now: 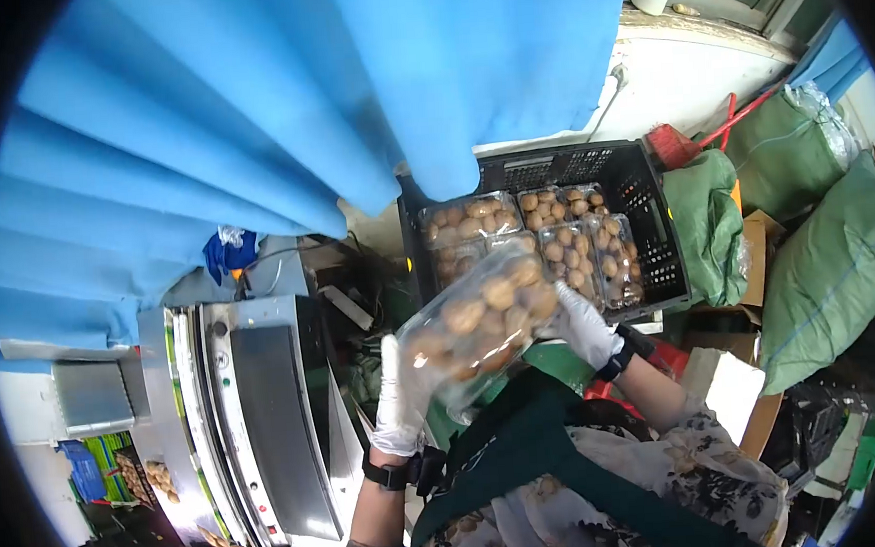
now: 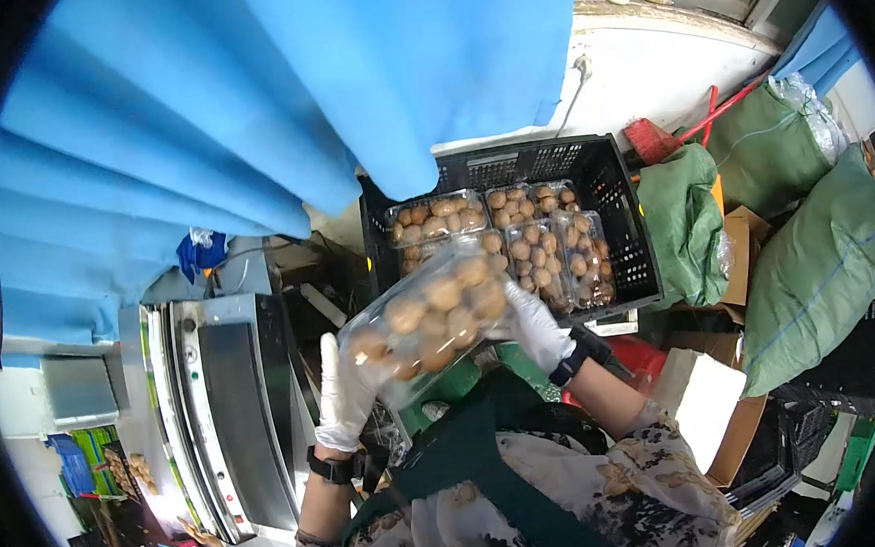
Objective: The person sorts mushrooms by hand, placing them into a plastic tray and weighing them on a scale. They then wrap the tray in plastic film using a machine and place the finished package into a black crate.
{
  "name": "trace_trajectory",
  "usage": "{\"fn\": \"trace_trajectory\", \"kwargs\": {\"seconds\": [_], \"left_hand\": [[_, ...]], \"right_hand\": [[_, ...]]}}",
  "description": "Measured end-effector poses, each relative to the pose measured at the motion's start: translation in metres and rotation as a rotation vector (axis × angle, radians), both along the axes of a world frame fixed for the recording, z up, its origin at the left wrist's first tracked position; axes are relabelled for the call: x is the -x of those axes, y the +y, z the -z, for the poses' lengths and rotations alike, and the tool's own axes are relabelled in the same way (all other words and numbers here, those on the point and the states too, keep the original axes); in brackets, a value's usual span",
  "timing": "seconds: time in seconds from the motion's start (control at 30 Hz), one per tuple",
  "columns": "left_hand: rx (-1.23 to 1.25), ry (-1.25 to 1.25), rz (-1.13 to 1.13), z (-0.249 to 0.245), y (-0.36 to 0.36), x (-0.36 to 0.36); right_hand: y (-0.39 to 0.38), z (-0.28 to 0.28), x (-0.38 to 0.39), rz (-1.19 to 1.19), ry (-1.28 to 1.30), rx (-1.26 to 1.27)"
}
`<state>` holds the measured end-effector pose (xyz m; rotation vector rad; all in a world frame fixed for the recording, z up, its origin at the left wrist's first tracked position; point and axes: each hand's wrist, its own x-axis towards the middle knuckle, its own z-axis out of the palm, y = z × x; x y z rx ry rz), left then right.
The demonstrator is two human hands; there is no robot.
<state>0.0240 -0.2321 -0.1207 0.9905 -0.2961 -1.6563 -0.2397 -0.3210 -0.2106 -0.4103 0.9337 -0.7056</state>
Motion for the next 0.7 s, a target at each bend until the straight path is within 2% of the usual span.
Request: {"fn": "trace_trajectory", "kwargs": {"seconds": [0.07, 0.13, 0.17, 0.23, 0.27, 0.33, 0.4, 0.47, 0.5, 0.53, 0.63, 0.7], "left_hand": [[-0.021, -0.263, 0.047, -0.001, -0.002, 0.004], [-0.026, -0.365, 0.101, -0.005, 0.007, -0.002], [-0.070, -0.314, 0.097, 0.002, 0.017, -0.010], [-0.169, -0.308, 0.011, 0.006, 0.034, -0.018], [-0.203, -0.278, -0.112, 0.007, 0.041, -0.018], [-0.289, -0.314, -0.190, 0.010, 0.053, -0.019], [-0.331, -0.312, -0.202, 0.013, 0.069, -0.015], [-0.428, -0.337, -0.205, 0.006, 0.061, -0.009], [-0.438, -0.367, -0.187, 0.003, 0.059, -0.006], [-0.449, -0.395, -0.170, 0.002, 0.059, -0.005], [-0.483, -0.462, -0.128, -0.003, 0.058, -0.004], [-0.503, -0.466, -0.167, -0.008, 0.056, -0.002]], "right_hand": [[-0.034, 0.029, 0.028, 0.163, 0.006, 0.098], [-0.067, 0.054, 0.065, 0.285, 0.104, 0.104], [-0.083, 0.071, 0.089, 0.284, 0.253, 0.070], [-0.116, 0.119, 0.130, 0.362, 0.285, 0.078], [-0.129, 0.137, 0.145, 0.385, 0.315, 0.102], [-0.152, 0.152, 0.158, 0.456, 0.495, -0.033], [-0.177, 0.194, 0.180, 0.437, 0.508, -0.072], [-0.200, 0.237, 0.191, 0.525, 0.366, -0.124], [-0.206, 0.247, 0.193, 0.560, 0.368, -0.114], [-0.206, 0.233, 0.190, 0.489, 0.518, -0.137], [-0.219, 0.244, 0.193, 0.530, 0.455, -0.127], [-0.227, 0.251, 0.196, 0.549, 0.518, -0.161]]}}
